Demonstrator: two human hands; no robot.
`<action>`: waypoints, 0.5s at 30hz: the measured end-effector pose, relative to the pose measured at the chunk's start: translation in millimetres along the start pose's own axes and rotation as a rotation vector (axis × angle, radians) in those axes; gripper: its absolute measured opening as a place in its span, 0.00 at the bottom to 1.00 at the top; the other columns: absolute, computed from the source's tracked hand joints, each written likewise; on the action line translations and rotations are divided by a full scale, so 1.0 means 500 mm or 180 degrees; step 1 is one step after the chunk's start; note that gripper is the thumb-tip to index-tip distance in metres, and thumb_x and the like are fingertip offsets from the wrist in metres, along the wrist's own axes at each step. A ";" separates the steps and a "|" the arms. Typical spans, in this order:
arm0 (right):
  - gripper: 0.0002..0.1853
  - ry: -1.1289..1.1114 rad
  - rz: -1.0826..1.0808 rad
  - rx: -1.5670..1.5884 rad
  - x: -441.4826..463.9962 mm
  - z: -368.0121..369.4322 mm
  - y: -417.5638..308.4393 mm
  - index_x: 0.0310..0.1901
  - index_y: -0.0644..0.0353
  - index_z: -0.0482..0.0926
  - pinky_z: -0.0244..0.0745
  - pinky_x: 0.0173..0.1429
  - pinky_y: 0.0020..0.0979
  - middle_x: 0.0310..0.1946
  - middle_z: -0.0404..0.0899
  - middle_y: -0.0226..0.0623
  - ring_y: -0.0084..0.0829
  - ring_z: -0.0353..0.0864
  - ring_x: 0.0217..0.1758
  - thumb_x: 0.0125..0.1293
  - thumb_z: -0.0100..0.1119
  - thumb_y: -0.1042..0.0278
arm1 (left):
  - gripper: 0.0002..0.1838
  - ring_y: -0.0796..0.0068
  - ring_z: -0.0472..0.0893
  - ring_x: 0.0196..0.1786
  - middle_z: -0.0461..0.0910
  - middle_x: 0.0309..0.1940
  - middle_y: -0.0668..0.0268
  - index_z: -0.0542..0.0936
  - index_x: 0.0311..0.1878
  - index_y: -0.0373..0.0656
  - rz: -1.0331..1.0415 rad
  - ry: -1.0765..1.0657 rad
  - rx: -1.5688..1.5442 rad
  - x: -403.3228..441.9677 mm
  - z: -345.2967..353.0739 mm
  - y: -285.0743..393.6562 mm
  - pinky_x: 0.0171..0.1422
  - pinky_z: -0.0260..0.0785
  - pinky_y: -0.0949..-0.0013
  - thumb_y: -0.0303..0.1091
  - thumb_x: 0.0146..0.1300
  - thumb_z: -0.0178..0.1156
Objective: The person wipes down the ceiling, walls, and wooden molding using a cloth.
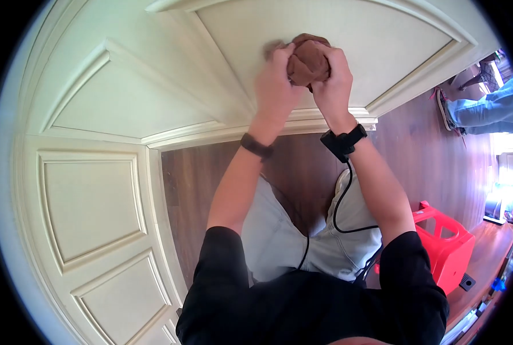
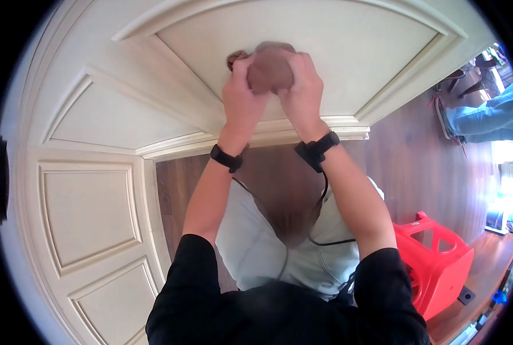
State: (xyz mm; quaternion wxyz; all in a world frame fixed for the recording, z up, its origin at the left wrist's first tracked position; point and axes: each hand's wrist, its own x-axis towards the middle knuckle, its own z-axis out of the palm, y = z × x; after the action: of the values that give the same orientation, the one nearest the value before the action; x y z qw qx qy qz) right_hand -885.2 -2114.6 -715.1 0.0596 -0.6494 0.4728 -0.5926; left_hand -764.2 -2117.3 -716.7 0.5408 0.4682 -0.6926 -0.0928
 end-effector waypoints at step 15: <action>0.25 -0.0829 -0.0297 -0.0096 -0.048 -0.022 0.105 0.50 0.58 0.77 0.77 0.45 0.30 0.39 0.77 0.40 0.39 0.80 0.40 0.48 0.68 0.84 | 0.19 0.51 0.83 0.43 0.82 0.40 0.51 0.75 0.51 0.43 -0.0027 0.0219 -0.0039 -0.085 0.069 -0.062 0.46 0.76 0.61 0.27 0.56 0.68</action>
State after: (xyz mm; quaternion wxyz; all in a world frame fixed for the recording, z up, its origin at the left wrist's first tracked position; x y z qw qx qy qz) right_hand -919.1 -2121.7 -762.4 0.0831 -0.7429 0.4392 -0.4983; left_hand -777.0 -2115.5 -778.4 0.5667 0.4707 -0.6711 -0.0831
